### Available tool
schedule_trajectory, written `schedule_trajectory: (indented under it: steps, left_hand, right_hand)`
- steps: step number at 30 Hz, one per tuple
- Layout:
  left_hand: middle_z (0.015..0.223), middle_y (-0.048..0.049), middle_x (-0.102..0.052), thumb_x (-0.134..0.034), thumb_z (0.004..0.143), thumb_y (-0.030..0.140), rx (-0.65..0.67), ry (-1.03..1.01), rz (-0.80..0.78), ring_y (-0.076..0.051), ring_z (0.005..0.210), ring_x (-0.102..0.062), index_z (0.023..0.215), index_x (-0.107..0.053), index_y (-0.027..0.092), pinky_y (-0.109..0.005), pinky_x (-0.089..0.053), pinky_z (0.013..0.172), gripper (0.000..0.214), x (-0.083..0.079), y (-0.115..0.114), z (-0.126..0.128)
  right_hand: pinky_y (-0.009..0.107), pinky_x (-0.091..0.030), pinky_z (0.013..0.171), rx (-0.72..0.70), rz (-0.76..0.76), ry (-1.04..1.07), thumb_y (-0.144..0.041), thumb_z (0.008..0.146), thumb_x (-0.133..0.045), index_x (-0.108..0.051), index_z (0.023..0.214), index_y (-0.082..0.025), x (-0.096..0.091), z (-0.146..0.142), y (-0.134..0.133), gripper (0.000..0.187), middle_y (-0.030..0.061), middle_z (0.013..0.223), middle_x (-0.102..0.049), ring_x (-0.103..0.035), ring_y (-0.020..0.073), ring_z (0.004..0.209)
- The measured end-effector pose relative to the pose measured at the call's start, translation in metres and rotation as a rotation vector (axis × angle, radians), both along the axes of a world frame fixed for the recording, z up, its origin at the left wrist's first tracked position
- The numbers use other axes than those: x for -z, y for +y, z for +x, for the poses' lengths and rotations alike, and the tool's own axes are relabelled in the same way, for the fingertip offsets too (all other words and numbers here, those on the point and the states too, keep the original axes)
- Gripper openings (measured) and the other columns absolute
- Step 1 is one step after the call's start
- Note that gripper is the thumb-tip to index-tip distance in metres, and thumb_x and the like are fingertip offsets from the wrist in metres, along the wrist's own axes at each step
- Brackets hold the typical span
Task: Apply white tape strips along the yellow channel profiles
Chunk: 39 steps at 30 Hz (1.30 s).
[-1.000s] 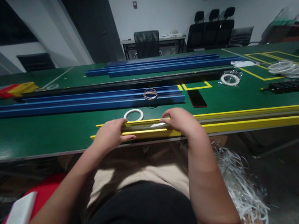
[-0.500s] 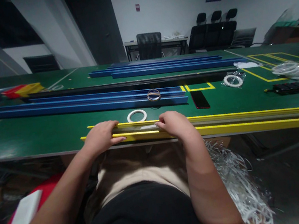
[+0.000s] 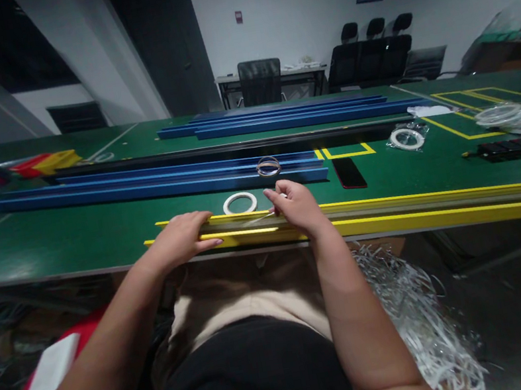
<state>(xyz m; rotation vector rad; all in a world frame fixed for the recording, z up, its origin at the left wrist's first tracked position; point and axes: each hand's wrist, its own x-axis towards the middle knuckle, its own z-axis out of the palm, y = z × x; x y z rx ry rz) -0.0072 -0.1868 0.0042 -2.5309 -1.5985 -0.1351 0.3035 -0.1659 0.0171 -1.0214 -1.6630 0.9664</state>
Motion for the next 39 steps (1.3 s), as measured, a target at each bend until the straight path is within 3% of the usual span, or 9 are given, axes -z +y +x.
schedule_trajectory:
  steps: [4,11,16,20,25,29,32,35,39]
  left_hand:
    - [0.118,-0.0128,-0.071,-0.063,0.085,0.065,-0.003,-0.023,-0.059,-0.031,0.110,-0.066,0.131,-0.058,0.021,-0.038,-0.047,0.092,0.063,-0.003,0.003,0.002]
    - [0.133,-0.0165,-0.064,-0.059,0.090,0.064,0.038,-0.122,-0.002,-0.032,0.126,-0.058,0.136,-0.052,0.020,-0.054,-0.031,0.114,0.064,0.003,-0.009,0.070]
    - [0.116,-0.0172,-0.068,-0.060,0.089,0.064,0.095,-0.090,0.068,-0.033,0.113,-0.062,0.119,-0.057,0.014,-0.050,-0.039,0.105,0.058,0.005,-0.008,0.136]
    - [0.106,-0.0142,-0.069,-0.059,0.090,0.063,0.097,-0.065,0.035,-0.031,0.101,-0.066,0.106,-0.060,0.016,-0.044,-0.045,0.090,0.050,0.004,0.001,0.152]
    - [0.106,-0.0153,-0.070,-0.055,0.091,0.066,0.120,-0.082,0.073,-0.033,0.100,-0.066,0.112,-0.059,0.016,-0.044,-0.046,0.083,0.054,0.004,0.000,0.145]
    - [0.107,-0.0167,-0.071,-0.058,0.087,0.069,0.099,-0.088,0.070,-0.033,0.101,-0.067,0.111,-0.061,0.017,-0.043,-0.046,0.085,0.058,0.004,-0.003,0.137]
    - [0.107,-0.0155,-0.072,-0.059,0.083,0.074,0.069,-0.092,0.038,-0.033,0.102,-0.067,0.113,-0.062,0.018,-0.043,-0.047,0.087,0.064,0.004,-0.002,0.122]
    - [0.111,-0.0137,-0.073,-0.062,0.080,0.076,0.031,-0.091,0.024,-0.033,0.105,-0.068,0.119,-0.063,0.020,-0.042,-0.048,0.089,0.069,0.002,-0.002,0.096]
    - [0.119,-0.0125,-0.073,-0.063,0.078,0.076,-0.017,-0.066,0.019,-0.033,0.110,-0.067,0.127,-0.063,0.021,-0.042,-0.049,0.094,0.073,0.003,-0.002,0.043]
  right_hand:
    - [0.026,-0.037,0.062,0.291,0.228,-0.340,-0.051,0.091,-0.061,-0.051,0.075,-0.023,-0.002,0.004,0.004,0.034,-0.0021,0.066,-0.056,-0.054,0.0142,0.062]
    - [0.027,-0.037,0.067,0.032,0.106,-0.880,-0.044,0.094,-0.058,-0.075,0.093,-0.022,-0.011,0.010,-0.004,0.027,0.0057,0.085,-0.074,-0.062,0.0178,0.075]
    - [0.030,-0.035,0.062,0.014,-0.026,-1.110,-0.050,0.095,-0.054,-0.077,0.081,-0.020,-0.024,0.010,-0.016,0.041,0.0102,0.083,-0.076,-0.064,0.0196,0.073]
    - [0.031,-0.033,0.059,0.038,-0.039,-1.165,-0.056,0.095,-0.051,-0.076,0.075,-0.020,-0.027,0.009,-0.020,0.048,0.0107,0.075,-0.073,-0.061,0.0192,0.067]
    - [0.031,-0.029,0.057,0.075,0.078,-1.103,-0.046,0.089,-0.065,-0.069,0.072,-0.022,-0.018,0.017,-0.012,0.029,0.0071,0.074,-0.070,-0.055,0.0176,0.064]
    - [0.031,-0.026,0.057,0.044,0.147,-0.944,-0.043,0.093,-0.058,-0.055,0.061,-0.021,-0.025,0.031,-0.009,0.039,0.0022,0.064,-0.058,-0.043,0.0141,0.058]
    - [0.029,-0.030,0.060,0.049,0.192,-0.610,-0.046,0.096,-0.053,-0.046,0.058,-0.021,-0.036,0.047,-0.014,0.046,-0.0006,0.063,-0.049,-0.042,0.0132,0.061]
    - [0.028,-0.041,0.071,0.063,0.206,-0.191,-0.054,0.093,-0.059,-0.054,0.063,-0.020,-0.043,0.063,-0.021,0.045,0.0015,0.076,-0.055,-0.052,0.0151,0.074]
    - [0.035,-0.050,0.081,-0.155,-0.022,0.103,-0.060,0.084,-0.071,-0.059,0.072,-0.020,-0.038,0.067,-0.027,0.043,0.0039,0.080,-0.063,-0.063,0.0193,0.080]
